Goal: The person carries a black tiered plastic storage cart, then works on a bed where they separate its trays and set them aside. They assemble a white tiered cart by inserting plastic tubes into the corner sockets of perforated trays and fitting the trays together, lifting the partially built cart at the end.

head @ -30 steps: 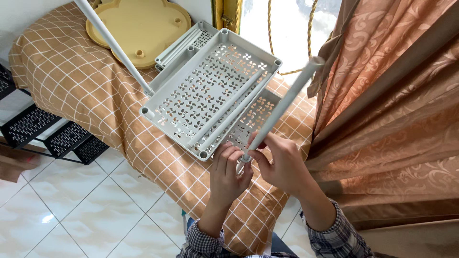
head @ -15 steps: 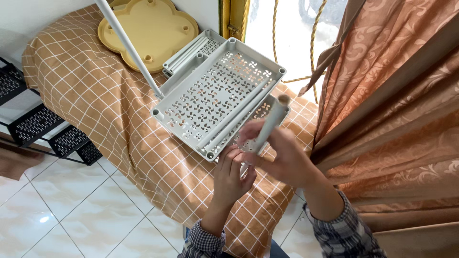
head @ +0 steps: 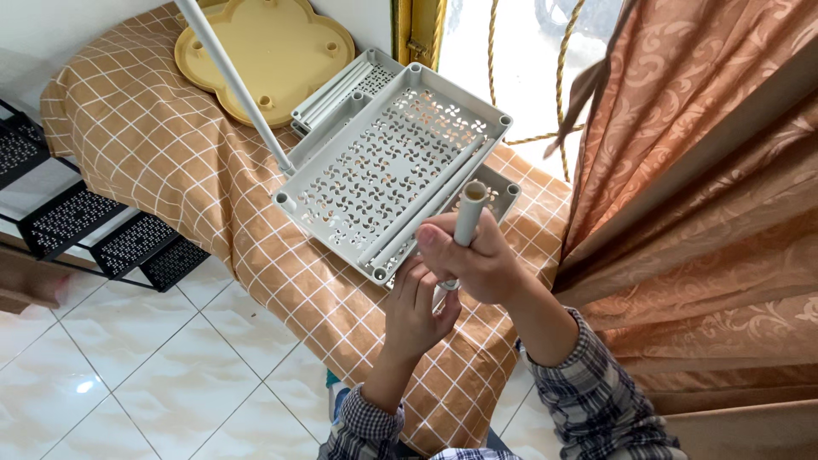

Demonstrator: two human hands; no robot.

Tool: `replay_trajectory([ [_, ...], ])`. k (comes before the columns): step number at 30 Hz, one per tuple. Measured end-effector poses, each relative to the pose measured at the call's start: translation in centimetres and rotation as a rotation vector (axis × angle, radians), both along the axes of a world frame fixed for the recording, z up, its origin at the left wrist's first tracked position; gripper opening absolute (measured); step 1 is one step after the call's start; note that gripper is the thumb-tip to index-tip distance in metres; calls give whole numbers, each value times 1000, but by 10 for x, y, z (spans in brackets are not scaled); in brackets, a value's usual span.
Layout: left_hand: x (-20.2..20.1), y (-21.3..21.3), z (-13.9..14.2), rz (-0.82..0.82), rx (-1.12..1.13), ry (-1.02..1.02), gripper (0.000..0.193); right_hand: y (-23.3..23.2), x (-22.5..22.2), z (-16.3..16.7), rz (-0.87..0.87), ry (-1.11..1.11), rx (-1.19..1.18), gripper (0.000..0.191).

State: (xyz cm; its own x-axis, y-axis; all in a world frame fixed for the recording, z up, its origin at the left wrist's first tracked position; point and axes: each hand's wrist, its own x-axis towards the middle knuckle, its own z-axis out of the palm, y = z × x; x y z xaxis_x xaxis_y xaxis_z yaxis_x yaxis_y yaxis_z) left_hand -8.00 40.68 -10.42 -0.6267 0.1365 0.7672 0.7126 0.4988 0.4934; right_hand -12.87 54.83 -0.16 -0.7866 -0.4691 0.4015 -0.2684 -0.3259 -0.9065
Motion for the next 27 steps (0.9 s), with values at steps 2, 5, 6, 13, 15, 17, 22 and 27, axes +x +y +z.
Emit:
replay_trajectory([
  [2,-1,0,1,-4,4,-2,35,1,-4,-5,5,13,-16,45],
  [5,-3,-1,3,-26,-10,-13,34,7,-4,-7,24,-91,-104,44],
  [6,-4,-2,4,-33,-16,-11,34,10,-3,-6,2,-126,-94,42],
  [13,-1,-10,17,-57,-166,-40,33,4,15,17,-362,161,94,21],
  [15,5,-15,27,-73,-230,3,32,-3,33,18,-504,119,-138,32],
  [17,14,-21,42,-116,-256,78,29,-10,55,16,-928,471,-32,29],
  [22,0,-62,90,-259,-137,48,24,-26,97,20,-1295,781,320,10],
  [27,-61,-83,123,-302,-157,-167,19,-57,97,40,-1167,599,737,12],
])
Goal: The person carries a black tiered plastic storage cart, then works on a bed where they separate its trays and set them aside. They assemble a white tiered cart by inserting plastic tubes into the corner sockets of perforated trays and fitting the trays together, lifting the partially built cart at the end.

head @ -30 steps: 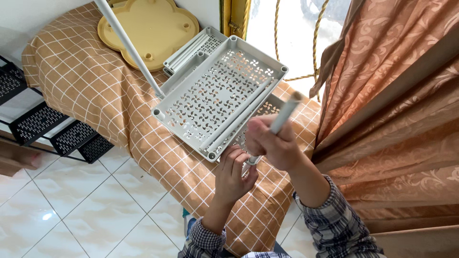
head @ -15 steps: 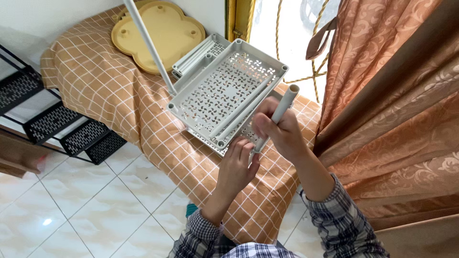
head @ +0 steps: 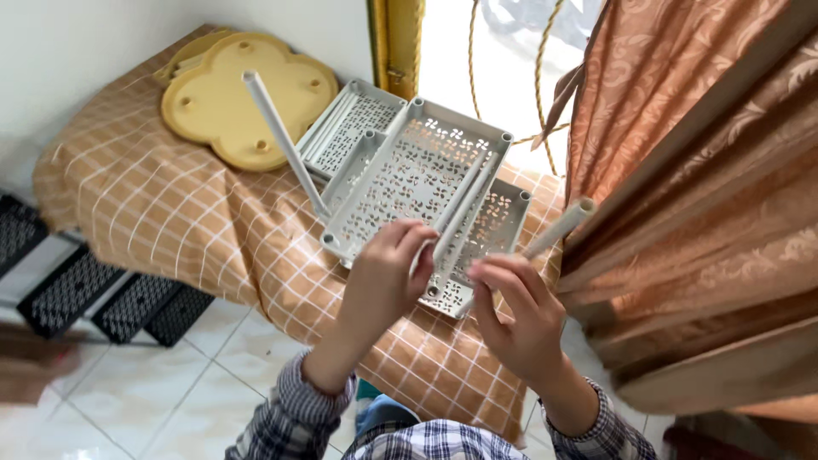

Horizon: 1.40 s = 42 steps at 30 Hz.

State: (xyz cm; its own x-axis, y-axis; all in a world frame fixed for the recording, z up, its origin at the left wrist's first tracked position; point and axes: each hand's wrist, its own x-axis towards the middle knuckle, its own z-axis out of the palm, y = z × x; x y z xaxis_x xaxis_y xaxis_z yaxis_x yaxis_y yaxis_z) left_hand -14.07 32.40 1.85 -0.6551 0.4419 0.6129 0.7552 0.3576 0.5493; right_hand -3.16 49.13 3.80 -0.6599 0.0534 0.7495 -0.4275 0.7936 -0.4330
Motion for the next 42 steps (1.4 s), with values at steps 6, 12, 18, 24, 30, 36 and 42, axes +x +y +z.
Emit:
replay_trajectory([
  [6,-47,5,-9,-177,-202,-297,16,-26,-28,-3,-205,-337,-27,15],
  [12,-50,19,-33,-222,-340,-401,28,-30,-47,-21,-372,-448,25,15],
  [18,-40,16,-37,-194,-401,-351,30,-22,-63,-27,-441,-475,210,19],
  [24,-39,15,-42,-160,-459,-265,29,-19,-73,-30,-431,-459,345,27],
  [30,-49,12,-33,-149,-441,-259,27,-19,-83,-34,-446,-464,455,33],
  [36,-39,-27,11,-134,-176,-265,23,-32,-78,-19,-235,-274,145,31],
  [42,10,-50,67,58,127,-252,23,-55,-41,21,131,-160,-143,47],
])
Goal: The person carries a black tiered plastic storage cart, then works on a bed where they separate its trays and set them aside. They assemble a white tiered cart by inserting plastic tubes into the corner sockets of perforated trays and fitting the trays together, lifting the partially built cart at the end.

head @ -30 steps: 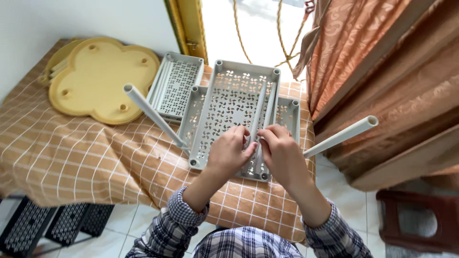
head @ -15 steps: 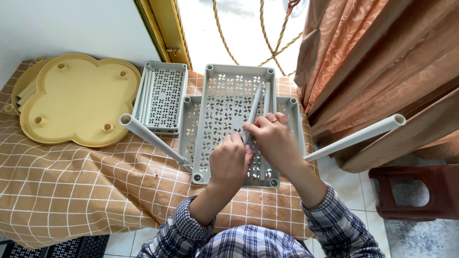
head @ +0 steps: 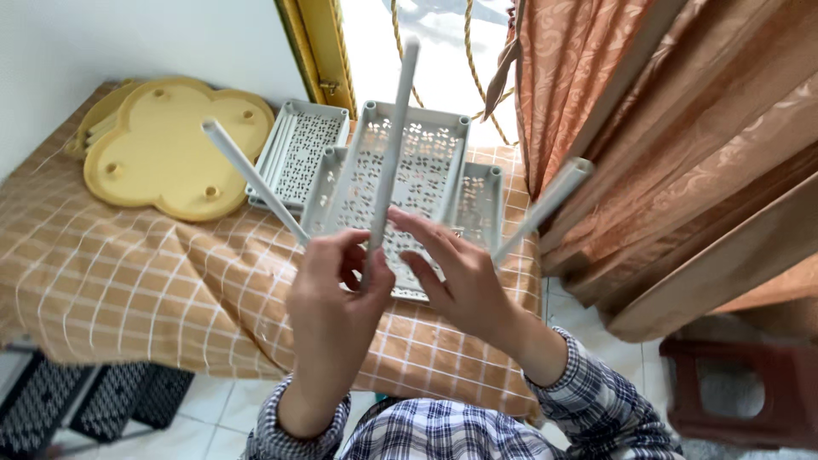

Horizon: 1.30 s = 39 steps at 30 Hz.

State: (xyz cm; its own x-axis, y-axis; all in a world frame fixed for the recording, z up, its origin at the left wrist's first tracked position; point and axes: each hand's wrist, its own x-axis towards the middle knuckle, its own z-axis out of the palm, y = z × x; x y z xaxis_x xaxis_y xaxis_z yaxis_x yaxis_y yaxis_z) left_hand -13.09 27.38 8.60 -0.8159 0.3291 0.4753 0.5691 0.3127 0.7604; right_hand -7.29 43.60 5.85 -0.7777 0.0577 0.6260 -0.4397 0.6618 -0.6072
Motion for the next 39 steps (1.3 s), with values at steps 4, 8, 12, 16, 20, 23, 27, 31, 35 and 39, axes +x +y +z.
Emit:
replay_trajectory([
  [4,43,12,22,21,139,-57,26,6,42,20,190,-85,-316,50],
  [8,91,44,24,-25,216,29,27,33,88,22,268,-121,-638,47],
  [12,129,85,12,-104,269,20,29,75,122,11,214,-137,-784,46],
  [16,146,122,-3,-135,294,-38,29,116,130,-6,192,-294,-1004,39],
  [20,139,149,-23,-127,266,-108,26,142,118,-21,162,-139,-1036,34],
  [23,121,164,-42,-85,299,57,19,155,101,-27,64,42,-1017,26],
  [27,86,187,-69,-5,312,-11,22,164,73,-33,29,283,-910,15],
  [31,52,203,-94,59,259,-36,28,167,45,-47,28,348,-905,14],
  [35,27,212,-112,176,126,93,32,175,17,-64,52,224,-875,19],
  [39,6,222,-121,349,-81,121,38,193,-21,-78,164,86,-838,16],
])
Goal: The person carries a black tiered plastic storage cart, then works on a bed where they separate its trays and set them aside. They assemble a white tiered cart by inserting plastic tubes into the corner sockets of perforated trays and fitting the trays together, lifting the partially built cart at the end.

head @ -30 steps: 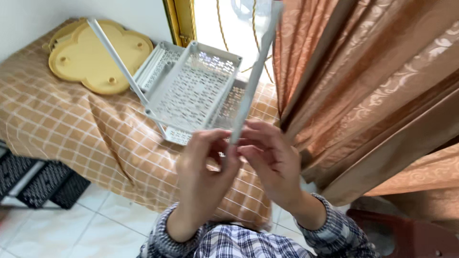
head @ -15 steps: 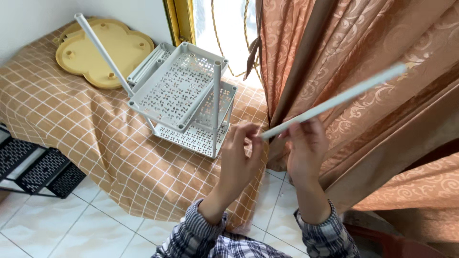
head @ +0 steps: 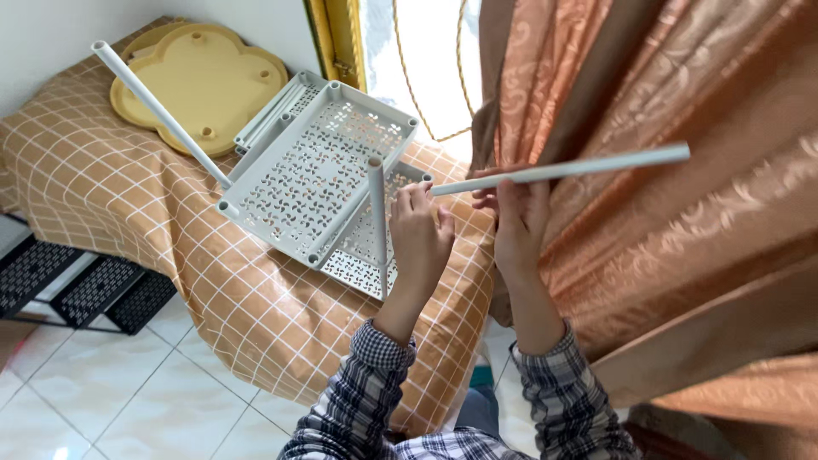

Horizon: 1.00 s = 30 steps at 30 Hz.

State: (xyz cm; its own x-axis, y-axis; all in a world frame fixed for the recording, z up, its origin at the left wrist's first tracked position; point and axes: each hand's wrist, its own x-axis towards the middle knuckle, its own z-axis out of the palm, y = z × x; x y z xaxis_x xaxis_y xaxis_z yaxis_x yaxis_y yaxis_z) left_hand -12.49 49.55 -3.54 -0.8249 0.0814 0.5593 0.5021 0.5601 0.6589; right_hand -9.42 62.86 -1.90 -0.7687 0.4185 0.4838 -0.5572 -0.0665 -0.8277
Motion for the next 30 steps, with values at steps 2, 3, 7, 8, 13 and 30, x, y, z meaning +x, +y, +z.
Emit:
replay_trajectory([
  [2,-13,5,-3,73,-80,-53,43,9,-25,-4,70,3,48,16],
  [3,-18,8,-5,87,-139,-105,43,13,-37,-5,95,0,66,15],
  [7,-39,17,-13,129,-219,-268,42,25,-74,-8,254,-39,85,15],
  [8,-41,18,-15,135,-206,-299,42,28,-79,-8,320,-50,83,15],
  [13,-41,9,-25,186,39,-416,27,37,-96,-10,634,-93,81,10],
  [30,-13,-8,12,156,176,-603,30,45,-129,-3,742,147,807,22],
])
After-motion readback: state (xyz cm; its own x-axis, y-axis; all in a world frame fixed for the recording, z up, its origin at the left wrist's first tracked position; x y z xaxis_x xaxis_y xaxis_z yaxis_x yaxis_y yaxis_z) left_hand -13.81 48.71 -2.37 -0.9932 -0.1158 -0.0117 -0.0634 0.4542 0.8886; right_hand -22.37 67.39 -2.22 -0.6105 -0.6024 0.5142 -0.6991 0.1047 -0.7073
